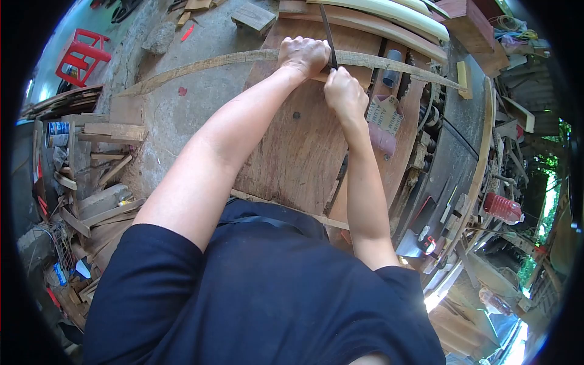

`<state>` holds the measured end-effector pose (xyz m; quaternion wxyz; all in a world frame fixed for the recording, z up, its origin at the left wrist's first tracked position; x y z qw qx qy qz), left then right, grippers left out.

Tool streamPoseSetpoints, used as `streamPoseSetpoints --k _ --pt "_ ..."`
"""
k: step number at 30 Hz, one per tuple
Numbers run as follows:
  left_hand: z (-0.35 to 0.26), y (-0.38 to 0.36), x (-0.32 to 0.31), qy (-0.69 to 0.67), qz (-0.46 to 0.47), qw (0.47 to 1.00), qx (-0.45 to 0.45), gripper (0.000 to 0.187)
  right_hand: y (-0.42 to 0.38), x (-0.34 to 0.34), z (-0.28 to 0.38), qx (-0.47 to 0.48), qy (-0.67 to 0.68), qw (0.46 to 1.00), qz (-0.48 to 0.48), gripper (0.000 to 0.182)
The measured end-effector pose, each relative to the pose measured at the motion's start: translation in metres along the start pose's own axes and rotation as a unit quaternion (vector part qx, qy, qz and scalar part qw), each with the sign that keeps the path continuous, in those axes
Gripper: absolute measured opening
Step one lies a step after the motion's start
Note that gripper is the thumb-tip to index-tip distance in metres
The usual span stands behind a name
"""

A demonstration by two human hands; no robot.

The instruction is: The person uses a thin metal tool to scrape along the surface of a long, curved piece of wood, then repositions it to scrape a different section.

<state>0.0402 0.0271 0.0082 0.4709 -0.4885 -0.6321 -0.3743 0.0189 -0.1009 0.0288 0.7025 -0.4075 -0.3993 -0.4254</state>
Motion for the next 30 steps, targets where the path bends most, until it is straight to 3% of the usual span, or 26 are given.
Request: streamPoseSetpoints --k 5,8,15,21,27,30 --pt "0.002 0.002 -0.002 -0.001 0.008 1.000 0.017 0.051 -0.018 -0.001 -0.005 0.023 -0.025 0.999 -0.019 0.037" --pt "0.005 0.003 -0.002 -0.004 0.005 1.000 0.016 0.050 -0.045 0.002 -0.012 -0.010 -0.015 1.000 0.025 0.037" --pt "0.000 0.000 -0.002 0.003 -0.005 1.000 -0.010 0.048 0.001 -0.002 -0.002 0.027 -0.011 0.999 -0.036 0.037" --pt "0.002 0.002 -0.001 -0.007 0.022 1.000 0.016 0.050 -0.050 0.002 -0.013 -0.012 -0.007 0.999 0.035 0.036" --pt "0.000 0.001 0.001 -0.002 0.014 1.000 -0.006 0.050 0.003 -0.002 -0.002 0.028 -0.003 0.999 -0.035 0.037" --pt "0.001 0.001 0.001 -0.008 0.005 1.000 0.020 0.050 -0.034 0.005 -0.011 0.005 -0.007 1.000 -0.012 0.037"
Point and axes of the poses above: each hand's wrist, its own y-axis towards the middle knuckle, its own x-axis out of the back of the hand, z = x × y, the point moved 2 cm from there along y, towards the middle knuckle, and after that the axes turned 4 degrees about z, right-handed, at the moved point
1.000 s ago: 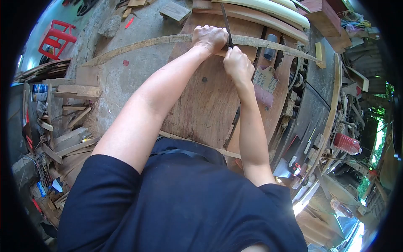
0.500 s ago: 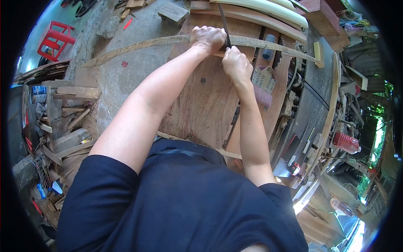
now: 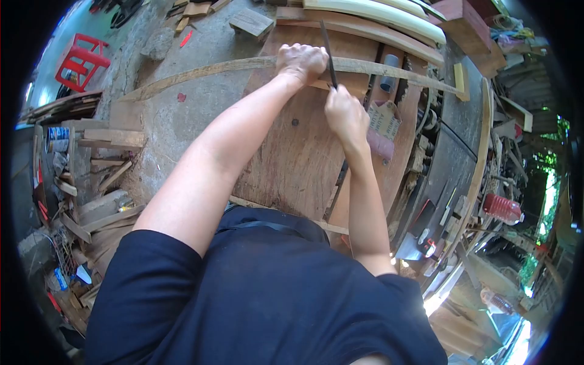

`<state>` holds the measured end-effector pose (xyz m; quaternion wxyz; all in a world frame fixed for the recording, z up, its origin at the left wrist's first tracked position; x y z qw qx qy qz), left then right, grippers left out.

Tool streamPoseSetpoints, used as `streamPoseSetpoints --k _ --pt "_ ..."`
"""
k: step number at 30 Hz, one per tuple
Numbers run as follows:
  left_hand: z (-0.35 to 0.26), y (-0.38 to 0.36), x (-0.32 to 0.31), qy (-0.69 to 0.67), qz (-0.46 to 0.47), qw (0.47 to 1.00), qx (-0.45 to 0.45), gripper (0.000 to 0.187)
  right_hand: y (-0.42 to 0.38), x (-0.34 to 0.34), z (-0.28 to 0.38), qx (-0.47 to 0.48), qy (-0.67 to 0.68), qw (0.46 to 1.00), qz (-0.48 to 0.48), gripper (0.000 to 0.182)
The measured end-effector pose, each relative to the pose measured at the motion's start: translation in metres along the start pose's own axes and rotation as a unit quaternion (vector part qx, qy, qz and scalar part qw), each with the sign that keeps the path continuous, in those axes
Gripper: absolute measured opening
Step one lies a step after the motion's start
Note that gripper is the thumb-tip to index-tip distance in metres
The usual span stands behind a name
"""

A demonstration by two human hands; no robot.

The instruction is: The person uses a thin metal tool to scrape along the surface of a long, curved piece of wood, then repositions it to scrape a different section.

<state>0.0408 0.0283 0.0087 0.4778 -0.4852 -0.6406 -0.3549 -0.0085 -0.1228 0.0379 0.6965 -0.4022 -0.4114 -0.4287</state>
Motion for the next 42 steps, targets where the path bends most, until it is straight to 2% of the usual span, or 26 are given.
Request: streamPoseSetpoints --k 3,5,7,11,13,16,19,22,28,32,37,39,42 --pt "0.002 0.001 -0.004 0.006 0.003 1.000 -0.013 0.050 -0.008 0.000 0.005 -0.004 -0.009 1.000 0.023 0.037" --pt "0.002 -0.001 -0.004 0.007 -0.002 1.000 -0.018 0.049 -0.001 -0.001 0.002 -0.014 -0.012 1.000 0.018 0.037" --pt "0.000 0.000 0.000 0.014 -0.014 1.000 -0.024 0.049 0.034 -0.008 0.008 0.025 -0.008 0.999 -0.020 0.036" --pt "-0.002 -0.001 -0.002 -0.001 -0.001 1.000 -0.023 0.048 0.030 -0.007 0.006 0.025 -0.007 0.999 -0.026 0.036" --pt "0.000 0.000 -0.001 -0.007 -0.002 1.000 -0.008 0.048 -0.003 0.001 0.004 -0.011 -0.001 1.000 0.022 0.037" --pt "0.004 -0.002 -0.005 0.000 0.000 1.000 -0.016 0.049 -0.013 0.007 0.006 -0.026 -0.020 0.998 0.046 0.038" --pt "-0.002 0.001 -0.002 0.006 -0.016 0.999 -0.030 0.049 0.028 -0.004 0.008 0.009 -0.013 1.000 0.002 0.037" --pt "0.000 0.000 -0.002 0.008 -0.003 1.000 -0.023 0.049 0.037 -0.006 0.011 0.021 -0.005 1.000 -0.016 0.037" --pt "0.004 0.000 -0.002 0.005 0.002 1.000 -0.006 0.049 -0.015 0.000 0.000 -0.017 -0.007 0.999 0.033 0.038" --pt "-0.002 0.001 -0.002 0.010 0.001 1.000 -0.024 0.049 0.034 -0.007 0.010 0.007 -0.007 1.000 -0.020 0.039" --pt "0.000 0.001 -0.001 -0.001 0.004 1.000 -0.005 0.051 0.004 -0.004 0.004 0.008 -0.007 1.000 0.000 0.035" --pt "0.004 0.001 -0.001 -0.004 0.015 1.000 0.001 0.051 -0.020 -0.003 -0.002 -0.028 0.000 0.999 0.040 0.035" --pt "-0.001 0.001 -0.001 -0.002 0.013 1.000 -0.002 0.050 -0.006 0.003 0.003 -0.009 -0.004 1.000 0.026 0.036"
Point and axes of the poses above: each hand's wrist, its own y-axis towards the middle knuckle, its own x-axis out of the back of the hand, z = x × y, the point moved 2 cm from there along y, towards the middle knuckle, and after that the axes turned 4 degrees about z, right-handed, at the moved point
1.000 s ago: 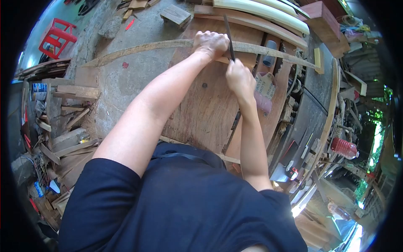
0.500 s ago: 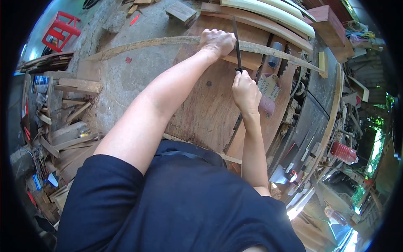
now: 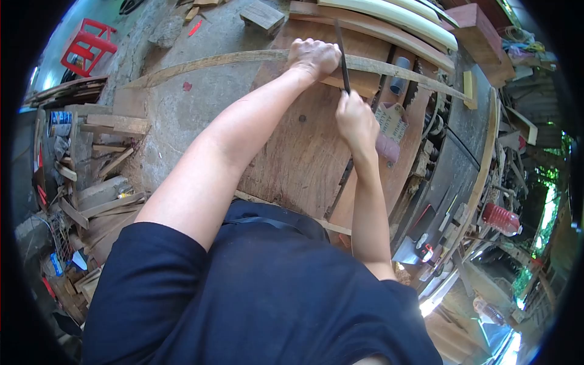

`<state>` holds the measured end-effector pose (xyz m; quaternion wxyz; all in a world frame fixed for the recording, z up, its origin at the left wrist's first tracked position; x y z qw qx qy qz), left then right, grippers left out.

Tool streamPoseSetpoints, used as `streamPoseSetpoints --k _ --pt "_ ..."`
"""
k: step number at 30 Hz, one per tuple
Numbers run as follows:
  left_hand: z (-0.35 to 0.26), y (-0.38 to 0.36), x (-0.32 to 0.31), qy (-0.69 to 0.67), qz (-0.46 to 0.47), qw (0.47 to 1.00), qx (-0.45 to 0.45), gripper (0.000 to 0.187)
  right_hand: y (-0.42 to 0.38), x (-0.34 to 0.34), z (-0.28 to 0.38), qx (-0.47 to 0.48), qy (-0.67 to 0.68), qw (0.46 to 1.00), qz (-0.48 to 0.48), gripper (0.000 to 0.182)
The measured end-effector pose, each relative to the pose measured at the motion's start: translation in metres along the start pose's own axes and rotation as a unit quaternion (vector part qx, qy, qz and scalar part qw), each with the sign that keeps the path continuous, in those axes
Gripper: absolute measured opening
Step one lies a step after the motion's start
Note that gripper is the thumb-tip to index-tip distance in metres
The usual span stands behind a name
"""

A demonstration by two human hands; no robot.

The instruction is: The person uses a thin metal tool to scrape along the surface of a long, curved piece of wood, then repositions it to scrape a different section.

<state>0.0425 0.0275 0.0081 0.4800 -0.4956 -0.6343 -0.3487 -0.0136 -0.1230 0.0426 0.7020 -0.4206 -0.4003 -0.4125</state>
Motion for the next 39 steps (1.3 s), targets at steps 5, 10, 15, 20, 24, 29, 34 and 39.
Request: streamPoseSetpoints --k 5,10,15,20,24,29,34,39 --pt "0.000 0.000 -0.004 0.008 -0.006 1.000 -0.016 0.050 0.030 -0.011 0.003 0.013 0.006 0.999 -0.036 0.036" --pt "0.003 0.001 -0.003 0.008 -0.007 1.000 -0.008 0.049 -0.015 -0.006 -0.005 -0.018 0.006 1.000 0.016 0.036" --pt "0.003 0.003 -0.004 0.005 -0.032 0.999 -0.021 0.050 0.034 -0.009 0.003 0.004 0.008 1.000 -0.013 0.039" --pt "0.002 0.002 -0.002 -0.007 -0.015 1.000 -0.015 0.051 0.007 -0.008 -0.002 0.010 0.010 1.000 -0.014 0.037" --pt "0.003 0.003 -0.003 -0.006 0.005 1.000 -0.005 0.052 -0.013 -0.007 -0.008 0.005 0.002 1.000 -0.008 0.036" --pt "0.002 0.000 0.000 0.005 0.011 1.000 -0.016 0.052 0.034 -0.014 0.002 0.028 0.009 0.999 -0.044 0.036" --pt "0.003 0.001 -0.001 0.008 -0.004 1.000 -0.017 0.052 -0.007 -0.011 -0.003 -0.007 0.019 1.000 -0.012 0.038" --pt "0.000 0.003 -0.001 0.004 0.005 1.000 -0.006 0.052 0.025 -0.009 -0.001 -0.001 0.020 1.000 -0.024 0.038"
Point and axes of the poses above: each hand's wrist, its own y-axis towards the middle knuckle, its own x-axis out of the back of the hand, z = x × y, the point moved 2 cm from there along y, towards the middle knuckle, and after that the axes turned 4 degrees about z, right-handed, at the moved point
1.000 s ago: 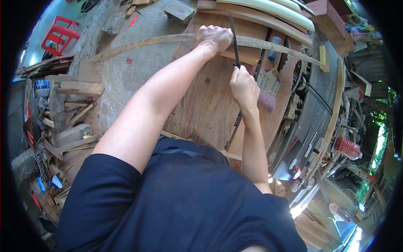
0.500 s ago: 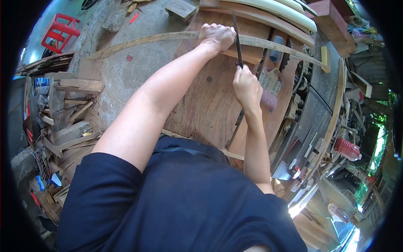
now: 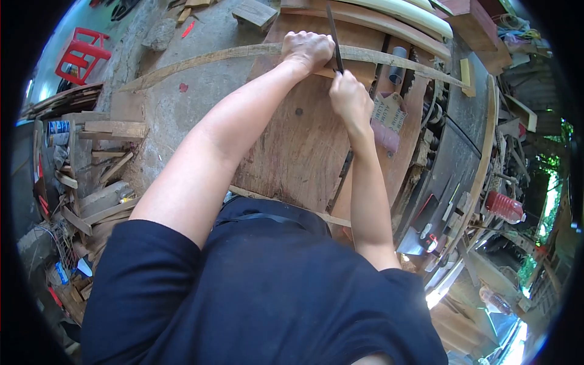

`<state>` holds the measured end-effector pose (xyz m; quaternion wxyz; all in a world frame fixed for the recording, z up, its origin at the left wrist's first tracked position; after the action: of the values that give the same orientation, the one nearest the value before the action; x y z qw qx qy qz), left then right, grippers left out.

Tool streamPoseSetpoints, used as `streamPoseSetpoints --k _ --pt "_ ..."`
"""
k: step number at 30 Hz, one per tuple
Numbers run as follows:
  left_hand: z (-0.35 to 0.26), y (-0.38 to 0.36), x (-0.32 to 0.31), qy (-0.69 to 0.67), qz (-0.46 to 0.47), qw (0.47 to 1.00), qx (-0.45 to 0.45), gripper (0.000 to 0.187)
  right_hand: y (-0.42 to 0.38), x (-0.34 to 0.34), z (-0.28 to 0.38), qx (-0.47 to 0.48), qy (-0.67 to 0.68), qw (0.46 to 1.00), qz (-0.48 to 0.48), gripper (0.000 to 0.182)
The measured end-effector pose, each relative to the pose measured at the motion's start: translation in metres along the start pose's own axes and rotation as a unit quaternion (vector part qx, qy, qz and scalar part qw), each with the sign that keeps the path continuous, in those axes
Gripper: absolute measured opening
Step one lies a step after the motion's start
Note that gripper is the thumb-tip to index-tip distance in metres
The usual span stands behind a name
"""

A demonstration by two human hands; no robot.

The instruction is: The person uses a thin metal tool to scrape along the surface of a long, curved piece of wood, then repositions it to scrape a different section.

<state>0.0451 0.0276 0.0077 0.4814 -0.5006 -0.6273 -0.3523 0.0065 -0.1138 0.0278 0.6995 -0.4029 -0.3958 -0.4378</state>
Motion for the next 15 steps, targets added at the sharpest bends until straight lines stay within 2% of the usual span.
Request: streamPoseSetpoints --k 4,6,10,12,15 --pt "0.000 0.000 -0.004 0.004 -0.002 1.000 -0.007 0.051 0.007 0.000 0.004 0.024 -0.007 0.999 -0.030 0.038" --pt "0.003 0.001 -0.004 0.000 -0.021 1.000 0.004 0.050 -0.014 0.003 0.001 0.016 -0.015 1.000 -0.008 0.037" --pt "0.002 0.001 0.000 0.002 0.011 1.000 0.007 0.049 -0.031 0.003 -0.003 0.010 -0.025 1.000 0.005 0.035" --pt "0.001 0.000 -0.002 0.011 -0.017 1.000 -0.024 0.049 -0.004 0.001 -0.004 0.022 -0.014 1.000 -0.012 0.035" --pt "0.000 -0.003 0.003 0.012 -0.001 1.000 -0.010 0.050 0.011 -0.002 0.005 0.030 -0.019 0.999 -0.026 0.034"
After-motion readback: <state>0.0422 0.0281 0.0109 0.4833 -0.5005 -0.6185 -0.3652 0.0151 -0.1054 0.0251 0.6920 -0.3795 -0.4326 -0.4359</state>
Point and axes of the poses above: each hand's wrist, its own y-axis towards the middle knuckle, its own x-axis out of the back of the hand, z = x × y, the point moved 2 cm from there along y, towards the middle knuckle, and after that the axes turned 4 degrees about z, right-handed, at the moved point
